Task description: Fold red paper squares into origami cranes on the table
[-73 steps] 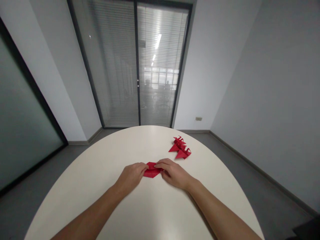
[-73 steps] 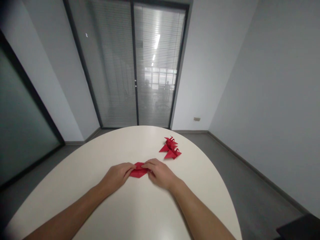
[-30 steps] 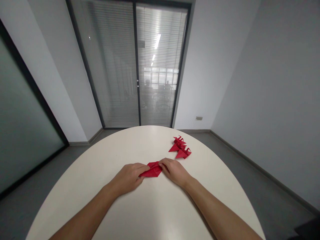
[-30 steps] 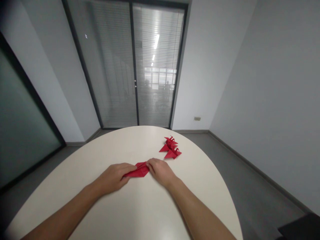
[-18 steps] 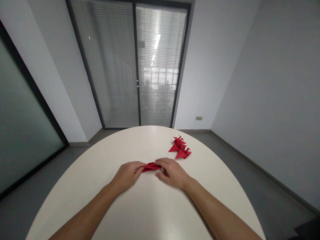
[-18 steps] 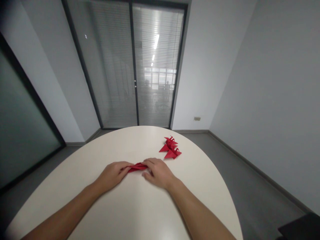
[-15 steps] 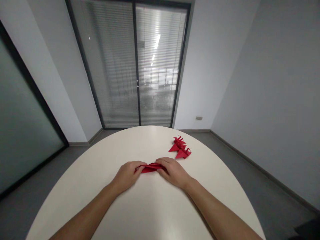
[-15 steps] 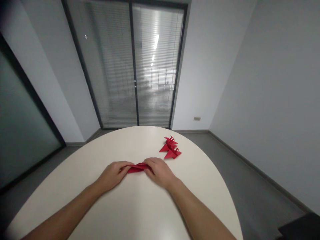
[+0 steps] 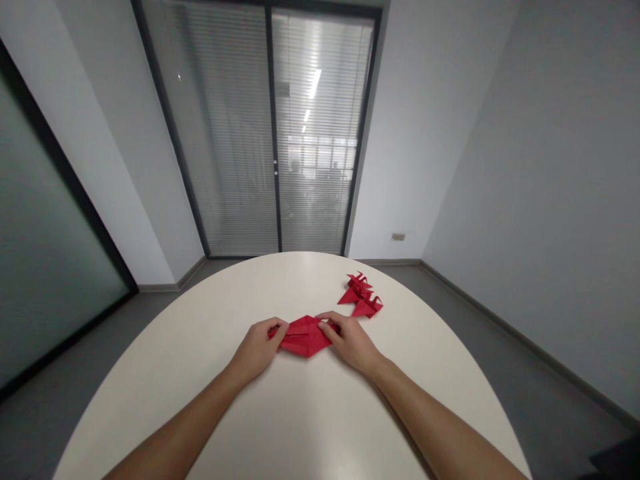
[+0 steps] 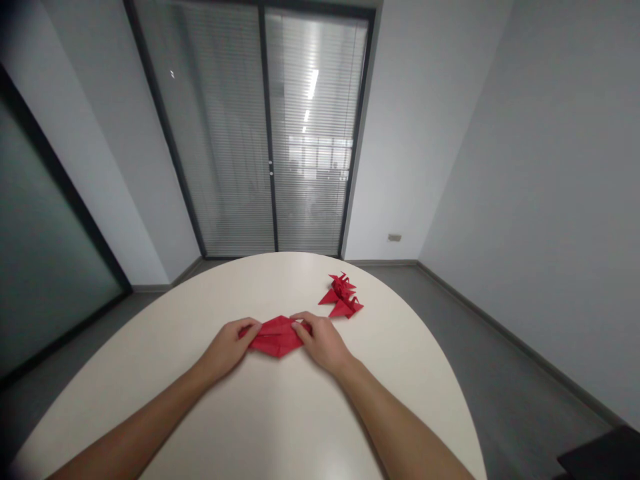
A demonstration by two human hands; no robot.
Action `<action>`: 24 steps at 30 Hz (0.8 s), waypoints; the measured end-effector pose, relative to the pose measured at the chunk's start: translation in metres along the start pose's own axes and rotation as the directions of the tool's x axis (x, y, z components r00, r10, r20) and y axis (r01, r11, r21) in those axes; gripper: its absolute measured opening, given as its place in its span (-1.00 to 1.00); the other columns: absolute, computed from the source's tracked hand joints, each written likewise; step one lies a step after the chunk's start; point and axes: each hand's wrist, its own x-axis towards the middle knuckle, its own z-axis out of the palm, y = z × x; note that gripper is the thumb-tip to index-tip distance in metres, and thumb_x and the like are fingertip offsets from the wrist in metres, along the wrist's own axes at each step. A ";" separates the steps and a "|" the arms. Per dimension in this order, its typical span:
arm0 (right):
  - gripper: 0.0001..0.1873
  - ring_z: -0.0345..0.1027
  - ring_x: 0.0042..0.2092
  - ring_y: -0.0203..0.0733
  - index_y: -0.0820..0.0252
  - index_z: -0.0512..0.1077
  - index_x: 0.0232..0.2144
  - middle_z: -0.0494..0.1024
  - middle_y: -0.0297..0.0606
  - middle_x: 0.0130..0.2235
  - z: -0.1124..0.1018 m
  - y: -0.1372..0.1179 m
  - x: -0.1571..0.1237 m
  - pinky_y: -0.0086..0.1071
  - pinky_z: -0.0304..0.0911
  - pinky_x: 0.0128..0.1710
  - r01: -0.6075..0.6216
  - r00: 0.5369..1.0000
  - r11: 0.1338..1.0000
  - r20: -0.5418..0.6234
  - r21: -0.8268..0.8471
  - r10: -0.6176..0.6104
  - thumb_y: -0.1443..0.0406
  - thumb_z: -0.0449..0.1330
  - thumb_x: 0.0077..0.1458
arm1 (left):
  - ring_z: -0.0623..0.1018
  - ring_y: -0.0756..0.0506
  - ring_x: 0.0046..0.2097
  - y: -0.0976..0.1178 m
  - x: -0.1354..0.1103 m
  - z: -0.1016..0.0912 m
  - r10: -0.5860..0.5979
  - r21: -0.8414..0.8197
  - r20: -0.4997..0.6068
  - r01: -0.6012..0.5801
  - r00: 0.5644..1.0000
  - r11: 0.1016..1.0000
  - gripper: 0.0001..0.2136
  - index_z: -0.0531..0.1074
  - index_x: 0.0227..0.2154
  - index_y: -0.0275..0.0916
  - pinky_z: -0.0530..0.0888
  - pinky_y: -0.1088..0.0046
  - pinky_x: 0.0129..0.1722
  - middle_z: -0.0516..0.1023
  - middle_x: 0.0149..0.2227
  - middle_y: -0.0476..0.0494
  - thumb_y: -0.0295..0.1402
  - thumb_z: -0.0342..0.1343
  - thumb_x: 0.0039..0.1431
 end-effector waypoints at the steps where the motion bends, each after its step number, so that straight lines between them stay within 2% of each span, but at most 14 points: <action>1: -0.70 0.49 -0.26 -0.16 0.15 0.51 -0.05 0.65 -0.24 -0.22 0.000 0.000 0.000 -0.35 0.29 -0.23 -0.014 1.000 1.000 -0.006 -0.021 0.014 0.20 0.06 0.32 | 0.54 -0.13 -0.32 -0.001 -0.001 0.001 -0.004 0.006 -0.004 0.004 1.000 1.000 -0.70 0.57 -0.33 -0.27 0.39 0.42 -0.28 0.62 -0.38 -0.10 -0.21 -0.01 0.24; 3: -0.71 0.49 -0.30 -0.17 0.14 0.52 -0.07 0.65 -0.25 -0.27 0.001 0.001 -0.001 -0.37 0.26 -0.27 -0.035 0.999 0.996 -0.004 -0.085 0.034 0.19 0.06 0.32 | 0.55 -0.12 -0.32 -0.002 -0.002 0.002 -0.009 0.066 -0.013 0.010 1.000 0.998 -0.70 0.57 -0.33 -0.25 0.37 0.43 -0.30 0.63 -0.37 -0.11 -0.20 -0.01 0.25; 5: -0.72 0.49 -0.29 -0.17 0.11 0.52 -0.09 0.65 -0.27 -0.27 0.001 0.003 -0.001 -0.37 0.25 -0.28 -0.042 0.999 0.983 0.009 -0.179 0.045 0.19 0.07 0.31 | 0.55 -0.11 -0.33 -0.002 -0.004 0.003 -0.017 0.198 -0.025 0.021 1.000 0.980 -0.72 0.56 -0.36 -0.22 0.35 0.45 -0.32 0.63 -0.37 -0.10 -0.21 -0.01 0.26; 8: -0.75 0.50 -0.25 -0.14 0.07 0.52 -0.09 0.66 -0.27 -0.24 0.002 0.008 -0.002 -0.35 0.24 -0.26 -0.041 0.998 0.948 0.031 -0.314 0.053 0.20 0.08 0.30 | 0.56 -0.10 -0.35 -0.001 -0.004 0.003 -0.047 0.439 -0.027 0.054 0.999 0.897 -0.73 0.54 -0.40 -0.19 0.29 0.46 -0.36 0.64 -0.38 -0.10 -0.22 0.00 0.28; 11: -0.76 0.48 -0.18 -0.13 0.10 0.52 -0.10 0.63 -0.22 -0.17 0.001 0.010 0.000 -0.33 0.27 -0.19 0.005 1.000 0.925 0.018 -0.381 0.002 0.23 0.09 0.30 | 0.57 -0.11 -0.34 0.000 -0.003 0.005 -0.059 0.586 -0.006 0.051 0.998 0.809 -0.74 0.54 -0.38 -0.17 0.26 0.45 -0.38 0.64 -0.38 -0.12 -0.23 -0.01 0.30; 15: -0.76 0.38 -0.03 -0.09 0.15 0.52 -0.07 0.56 -0.15 -0.07 0.001 0.000 -0.001 -0.26 0.24 0.00 0.154 0.987 0.882 0.023 -0.445 -0.161 0.29 0.12 0.28 | 0.60 -0.12 -0.31 -0.001 -0.002 0.008 -0.045 0.670 0.000 0.033 0.999 0.741 -0.75 0.53 -0.32 -0.14 0.26 0.45 -0.39 0.65 -0.34 -0.12 -0.23 -0.04 0.32; 21: -0.70 0.36 -0.05 -0.07 0.10 0.49 0.02 0.55 -0.18 -0.02 0.010 -0.019 -0.011 -0.23 0.26 -0.04 0.241 0.968 0.869 0.168 -0.432 -0.185 0.24 0.12 0.29 | 0.61 -0.16 -0.31 0.004 -0.003 0.009 -0.017 0.708 -0.010 0.019 1.000 0.706 -0.80 0.49 -0.21 -0.12 0.34 0.41 -0.39 0.65 -0.35 -0.10 -0.26 -0.04 0.33; 24: -0.69 0.35 0.00 -0.06 0.08 0.49 0.03 0.55 -0.18 0.03 0.013 -0.016 -0.012 -0.19 0.23 0.02 0.264 0.961 0.865 0.198 -0.426 -0.195 0.28 0.09 0.30 | 0.60 -0.17 -0.25 0.009 -0.006 0.008 0.069 0.724 0.002 -0.049 0.998 0.688 -0.82 0.49 -0.22 -0.16 0.42 0.36 -0.30 0.64 -0.31 -0.12 -0.31 -0.01 0.31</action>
